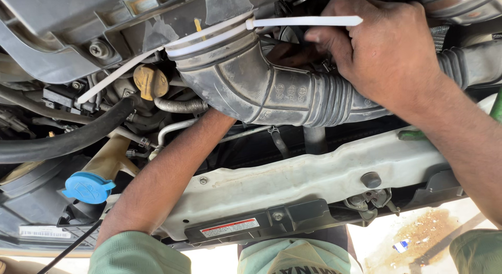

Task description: The person works under the open hood of a Suzuki car, reaching both hands into the engine bay to manipulate the air intake hose and nearby components. They use a wrench to loosen and tighten a fitting, reposition the hose, and continue adjusting parts in the engine compartment.

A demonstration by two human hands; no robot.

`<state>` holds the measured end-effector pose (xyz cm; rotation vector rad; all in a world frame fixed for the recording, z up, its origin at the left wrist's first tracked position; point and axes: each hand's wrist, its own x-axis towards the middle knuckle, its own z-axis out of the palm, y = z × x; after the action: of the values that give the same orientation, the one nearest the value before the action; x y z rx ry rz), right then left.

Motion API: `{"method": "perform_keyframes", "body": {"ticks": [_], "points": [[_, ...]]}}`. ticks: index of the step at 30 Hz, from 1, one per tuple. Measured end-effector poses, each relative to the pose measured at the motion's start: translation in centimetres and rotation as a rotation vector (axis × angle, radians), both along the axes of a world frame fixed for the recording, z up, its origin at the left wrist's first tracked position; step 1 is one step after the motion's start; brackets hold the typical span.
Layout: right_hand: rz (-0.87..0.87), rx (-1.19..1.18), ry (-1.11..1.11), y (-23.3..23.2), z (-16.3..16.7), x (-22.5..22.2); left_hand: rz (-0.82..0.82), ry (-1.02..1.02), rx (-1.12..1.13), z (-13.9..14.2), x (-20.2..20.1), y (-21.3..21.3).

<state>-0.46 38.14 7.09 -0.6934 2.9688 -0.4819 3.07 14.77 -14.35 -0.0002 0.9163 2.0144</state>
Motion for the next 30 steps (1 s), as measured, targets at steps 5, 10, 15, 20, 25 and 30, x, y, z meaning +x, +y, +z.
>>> {"method": "perform_keyframes", "body": {"ticks": [5, 10, 15, 20, 25, 30], "points": [[0.081, -0.358, -0.412, 0.3, 2.1, -1.8, 0.041, 0.009, -0.047, 0.2, 0.2, 0.3], [-0.201, -0.472, -0.696, 0.2, 0.9, -2.3, 0.032, 0.216, -0.232, 1.0, 0.1, 1.0], [-0.308, -0.471, -0.810, -0.5, -1.0, -2.2, 0.023, 0.300, -0.335, 1.7, 0.0, 1.2], [-0.186, -0.230, -0.707, -1.1, -1.4, -2.3, 0.149, 0.425, -0.223, 1.3, -0.8, 1.2], [-0.045, -0.246, -0.518, -0.5, -1.9, -1.3, 0.105, 0.161, -0.240, 1.4, -0.9, 0.8], [-0.010, -0.221, -0.577, -0.1, -2.2, -1.5, 0.101, 0.304, -0.312, 1.7, -1.0, 1.5]]}}
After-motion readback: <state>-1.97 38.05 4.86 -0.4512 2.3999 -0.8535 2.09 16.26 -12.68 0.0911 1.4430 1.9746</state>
